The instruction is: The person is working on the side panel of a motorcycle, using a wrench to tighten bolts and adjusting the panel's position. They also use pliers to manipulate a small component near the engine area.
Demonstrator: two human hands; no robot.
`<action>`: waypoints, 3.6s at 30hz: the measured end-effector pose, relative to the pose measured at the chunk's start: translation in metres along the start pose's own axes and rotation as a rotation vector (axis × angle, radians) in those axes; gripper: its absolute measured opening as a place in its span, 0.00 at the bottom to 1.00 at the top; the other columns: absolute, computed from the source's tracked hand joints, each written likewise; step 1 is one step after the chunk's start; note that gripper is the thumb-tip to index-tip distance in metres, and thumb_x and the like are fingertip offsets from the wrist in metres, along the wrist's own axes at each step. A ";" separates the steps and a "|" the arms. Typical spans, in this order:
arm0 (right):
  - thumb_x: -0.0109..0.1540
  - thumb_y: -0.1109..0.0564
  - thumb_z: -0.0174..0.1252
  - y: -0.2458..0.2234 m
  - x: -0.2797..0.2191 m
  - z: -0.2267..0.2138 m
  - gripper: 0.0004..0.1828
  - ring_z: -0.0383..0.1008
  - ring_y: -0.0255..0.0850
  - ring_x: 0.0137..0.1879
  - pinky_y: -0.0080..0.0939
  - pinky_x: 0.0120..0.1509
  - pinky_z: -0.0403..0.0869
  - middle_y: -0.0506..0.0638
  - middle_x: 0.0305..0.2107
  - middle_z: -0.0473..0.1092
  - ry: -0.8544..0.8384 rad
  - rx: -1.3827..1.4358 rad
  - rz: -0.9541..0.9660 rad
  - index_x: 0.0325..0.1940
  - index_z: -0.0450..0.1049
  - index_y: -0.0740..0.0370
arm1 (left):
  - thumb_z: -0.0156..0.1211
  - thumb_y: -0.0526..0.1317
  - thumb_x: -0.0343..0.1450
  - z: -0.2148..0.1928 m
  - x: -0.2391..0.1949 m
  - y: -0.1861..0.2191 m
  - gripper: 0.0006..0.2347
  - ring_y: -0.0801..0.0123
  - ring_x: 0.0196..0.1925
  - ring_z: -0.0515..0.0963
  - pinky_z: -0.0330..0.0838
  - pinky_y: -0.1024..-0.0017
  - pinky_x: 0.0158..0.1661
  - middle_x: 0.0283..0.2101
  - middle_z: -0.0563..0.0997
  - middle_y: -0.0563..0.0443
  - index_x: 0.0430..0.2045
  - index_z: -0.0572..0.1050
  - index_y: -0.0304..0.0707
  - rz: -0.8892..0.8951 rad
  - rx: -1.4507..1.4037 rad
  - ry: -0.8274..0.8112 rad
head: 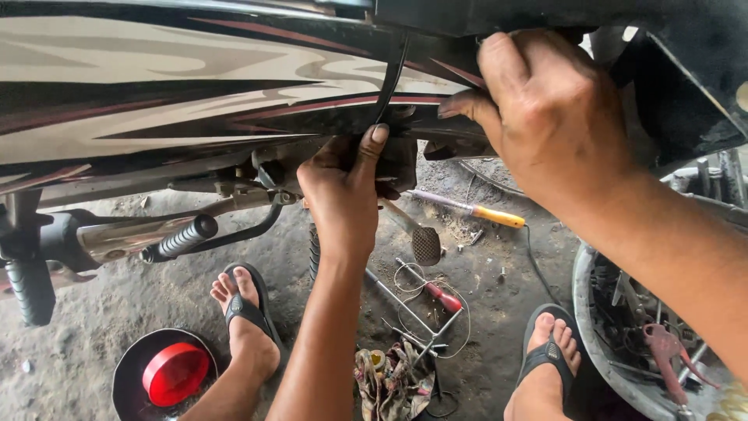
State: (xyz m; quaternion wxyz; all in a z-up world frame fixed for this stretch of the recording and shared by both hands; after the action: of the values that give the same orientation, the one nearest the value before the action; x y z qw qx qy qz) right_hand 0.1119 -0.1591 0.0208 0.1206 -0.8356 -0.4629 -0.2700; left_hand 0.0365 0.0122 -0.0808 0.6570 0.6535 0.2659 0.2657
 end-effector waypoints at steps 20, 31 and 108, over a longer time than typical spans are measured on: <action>0.63 0.58 0.81 0.014 0.000 -0.001 0.23 0.71 0.50 0.27 0.50 0.31 0.69 0.61 0.31 0.74 0.031 0.191 0.060 0.46 0.71 0.73 | 0.68 0.35 0.69 0.010 -0.006 0.000 0.08 0.77 0.28 0.76 0.72 0.80 0.31 0.30 0.84 0.49 0.30 0.79 0.24 0.135 -0.063 -0.047; 0.62 0.58 0.88 0.016 -0.007 0.000 0.26 0.72 0.48 0.31 0.46 0.32 0.69 0.65 0.36 0.77 0.158 0.249 -0.004 0.46 0.76 0.78 | 0.69 0.32 0.69 0.012 -0.010 -0.009 0.06 0.78 0.25 0.72 0.69 0.79 0.29 0.26 0.80 0.53 0.25 0.77 0.27 0.180 -0.064 0.107; 0.59 0.49 0.72 0.017 0.013 -0.005 0.28 0.73 0.51 0.34 0.46 0.36 0.73 0.61 0.37 0.74 0.045 0.124 0.151 0.52 0.72 0.72 | 0.62 0.22 0.66 0.038 0.003 -0.015 0.02 0.82 0.16 0.63 0.48 0.84 0.14 0.22 0.78 0.48 0.26 0.78 0.22 -0.346 -0.738 -0.034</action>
State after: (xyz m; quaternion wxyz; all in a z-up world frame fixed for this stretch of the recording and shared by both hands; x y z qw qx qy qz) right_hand 0.1305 -0.1611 0.0332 0.2023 -0.8528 -0.4117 -0.2497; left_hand 0.0653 -0.0130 -0.0955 0.8867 0.3239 0.2477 0.2179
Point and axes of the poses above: each hand's wrist, its own x-axis towards the middle knuckle, its own z-axis out of the palm, y = z × x, the point moved 9 cm from there along x, towards the middle knuckle
